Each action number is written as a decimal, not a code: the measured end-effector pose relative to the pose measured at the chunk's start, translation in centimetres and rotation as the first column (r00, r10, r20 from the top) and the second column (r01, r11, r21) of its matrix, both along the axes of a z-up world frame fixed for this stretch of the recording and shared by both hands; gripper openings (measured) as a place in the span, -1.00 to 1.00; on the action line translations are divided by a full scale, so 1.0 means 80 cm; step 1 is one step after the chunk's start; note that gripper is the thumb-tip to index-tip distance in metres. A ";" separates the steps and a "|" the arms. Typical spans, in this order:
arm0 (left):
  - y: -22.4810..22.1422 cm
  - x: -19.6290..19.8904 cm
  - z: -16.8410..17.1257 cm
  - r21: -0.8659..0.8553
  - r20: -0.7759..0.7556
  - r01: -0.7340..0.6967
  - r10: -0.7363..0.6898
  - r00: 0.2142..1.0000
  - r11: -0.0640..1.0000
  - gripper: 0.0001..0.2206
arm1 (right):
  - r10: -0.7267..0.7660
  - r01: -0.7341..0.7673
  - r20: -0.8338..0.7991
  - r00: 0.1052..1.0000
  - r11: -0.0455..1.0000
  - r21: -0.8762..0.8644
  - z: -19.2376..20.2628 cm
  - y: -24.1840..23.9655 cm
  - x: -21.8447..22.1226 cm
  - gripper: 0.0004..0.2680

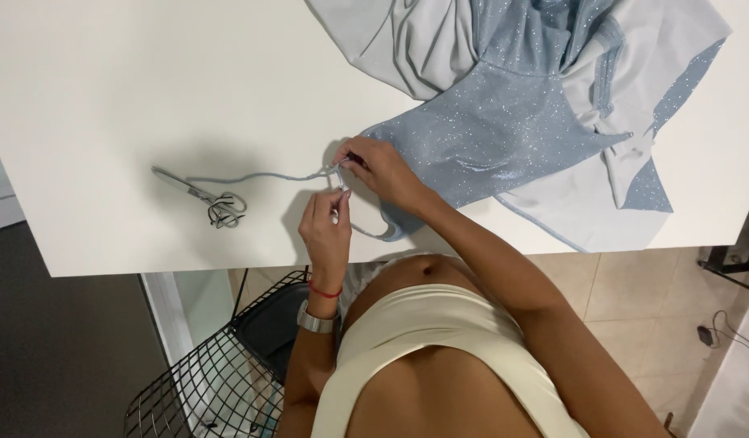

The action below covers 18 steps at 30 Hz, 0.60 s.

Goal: Finishing a garment by cutting fabric, turning it right-side out, and inspecting the straps.

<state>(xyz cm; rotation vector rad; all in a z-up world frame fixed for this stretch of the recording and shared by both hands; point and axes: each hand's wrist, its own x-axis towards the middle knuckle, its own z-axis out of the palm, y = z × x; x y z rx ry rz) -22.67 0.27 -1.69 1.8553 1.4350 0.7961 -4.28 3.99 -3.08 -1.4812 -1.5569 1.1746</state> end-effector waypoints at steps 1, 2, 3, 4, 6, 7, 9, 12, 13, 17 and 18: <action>0.000 0.001 0.001 0.048 -0.046 0.005 -0.002 0.999 0.999 -0.90 | -0.014 0.014 -0.008 1.000 1.000 -0.001 -0.003 -0.001 0.001 -0.95; -0.001 0.001 0.002 0.096 -0.091 0.011 -0.003 0.996 0.995 -0.88 | -0.028 0.028 -0.017 0.999 1.000 -0.002 -0.005 -0.001 0.002 -0.94; 0.000 0.000 0.001 0.096 -0.091 0.011 -0.002 0.996 0.995 -0.88 | -0.028 0.028 -0.017 0.999 1.000 -0.002 -0.005 0.000 0.002 -0.94; 0.001 -0.001 0.000 0.104 -0.092 0.003 0.006 0.996 0.995 -0.87 | -0.028 0.028 -0.013 1.000 1.000 0.000 -0.004 0.001 0.001 -0.94; 0.002 -0.002 0.000 0.112 -0.093 -0.006 0.017 0.996 0.994 -0.87 | -0.026 0.026 -0.009 1.000 1.000 0.001 -0.001 0.001 0.001 -0.95; 0.005 -0.003 0.002 0.110 -0.080 0.001 0.008 0.997 0.994 -0.86 | -0.017 0.017 0.000 1.000 1.000 0.003 0.000 0.001 0.001 -0.94; 0.009 -0.006 0.002 0.107 -0.066 0.007 0.000 0.998 0.994 -0.86 | -0.009 0.009 0.009 1.000 1.000 0.004 0.004 0.002 0.001 -0.93; 0.022 -0.018 0.003 0.050 0.019 -0.022 0.021 1.000 0.998 -0.89 | -0.013 0.013 -0.009 1.000 1.000 0.005 0.006 0.000 0.000 -0.93; 0.032 -0.020 0.006 0.121 -0.028 -0.021 0.025 0.999 0.992 -0.93 | -0.024 0.024 -0.013 1.000 1.000 -0.006 0.006 -0.002 0.001 -0.92; 0.068 -0.019 0.025 0.089 -0.113 0.122 -0.112 0.987 0.989 -0.85 | -0.046 0.046 -0.031 0.998 0.999 -0.025 -0.011 -0.003 0.002 -0.93; 0.068 -0.023 0.018 0.093 -0.114 0.116 -0.105 0.988 0.989 -0.85 | -0.039 0.039 -0.033 0.999 0.999 -0.020 -0.013 -0.003 -0.001 -0.93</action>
